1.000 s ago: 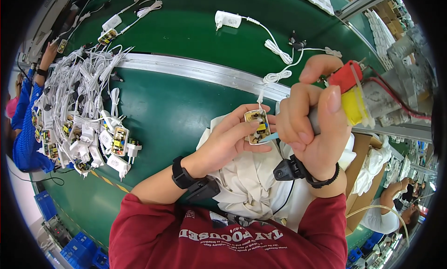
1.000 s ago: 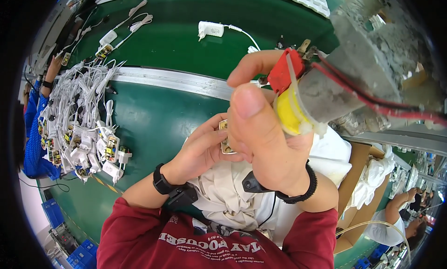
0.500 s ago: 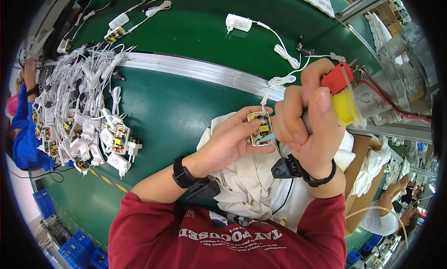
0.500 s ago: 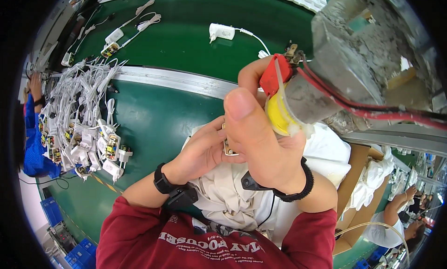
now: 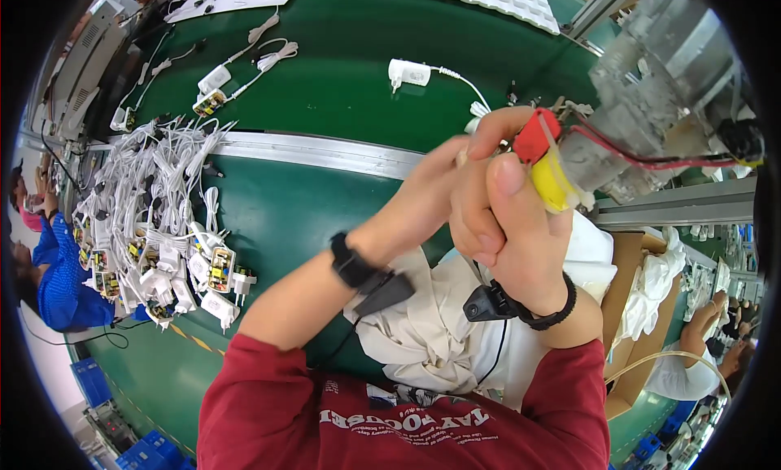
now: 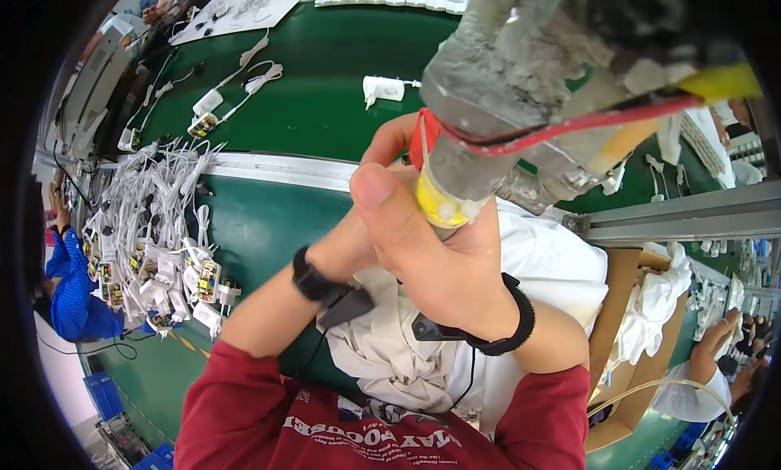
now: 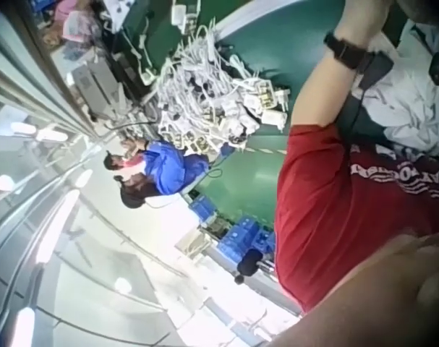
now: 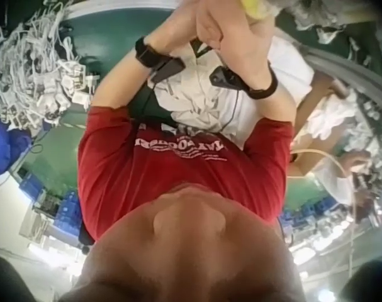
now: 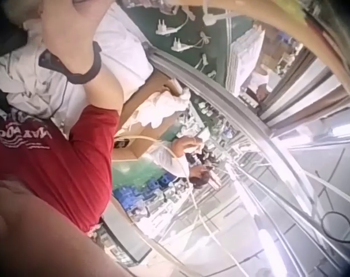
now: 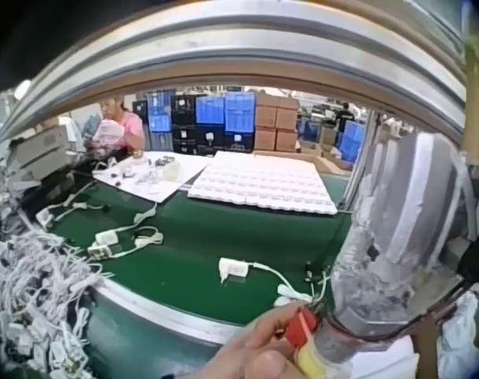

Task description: The person picks up a circuit board with a power cord, applies glue to the components using a dispenser, and then sets the unit aside on the workbench.

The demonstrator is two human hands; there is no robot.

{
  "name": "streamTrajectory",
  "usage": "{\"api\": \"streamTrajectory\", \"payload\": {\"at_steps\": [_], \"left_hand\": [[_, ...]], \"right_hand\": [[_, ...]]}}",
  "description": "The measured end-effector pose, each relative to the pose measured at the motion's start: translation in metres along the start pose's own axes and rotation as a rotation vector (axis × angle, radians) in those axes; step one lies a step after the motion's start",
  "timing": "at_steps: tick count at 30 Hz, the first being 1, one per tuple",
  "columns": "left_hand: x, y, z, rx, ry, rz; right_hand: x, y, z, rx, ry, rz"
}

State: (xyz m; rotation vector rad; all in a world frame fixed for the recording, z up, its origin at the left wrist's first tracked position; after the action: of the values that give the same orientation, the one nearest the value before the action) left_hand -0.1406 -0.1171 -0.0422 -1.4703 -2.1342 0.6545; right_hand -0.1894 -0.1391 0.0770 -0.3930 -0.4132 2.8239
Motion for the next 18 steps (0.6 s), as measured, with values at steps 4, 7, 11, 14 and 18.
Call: {"api": "streamTrajectory", "payload": {"at_steps": [4, 7, 11, 14, 18], "left_hand": [[-0.066, -0.028, -0.055, -0.265, -0.447, 0.135], [-0.093, -0.038, -0.081, -0.713, -0.706, 0.012], [-0.122, -0.026, -0.054, -1.279, -0.673, 0.103], [-0.109, -0.028, -0.048, -1.502, -0.552, 0.331], [-0.074, -0.029, -0.080, -1.499, -0.899, 0.149]], "right_hand": [[0.001, 0.001, 0.003, -0.047, -0.052, -0.004], [0.001, 0.000, 0.003, -0.077, -0.075, -0.023], [-0.003, 0.003, 0.006, -0.034, -0.082, -0.040], [-0.005, 0.010, 0.006, -0.049, -0.039, -0.036], [-0.006, 0.011, 0.006, -0.053, -0.051, -0.066]]}}
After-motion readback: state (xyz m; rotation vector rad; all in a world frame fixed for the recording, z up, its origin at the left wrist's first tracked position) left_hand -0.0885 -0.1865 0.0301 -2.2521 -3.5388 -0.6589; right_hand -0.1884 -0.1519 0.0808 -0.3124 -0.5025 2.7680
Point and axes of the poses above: each hand's wrist, its own x-axis away from the middle knuckle, its own y-axis out of the back of the hand, z = x × y, the point moved 6 cm from there along -x, towards the middle knuckle, and after that the axes turned 6 degrees about -x, right-handed, at the moved point
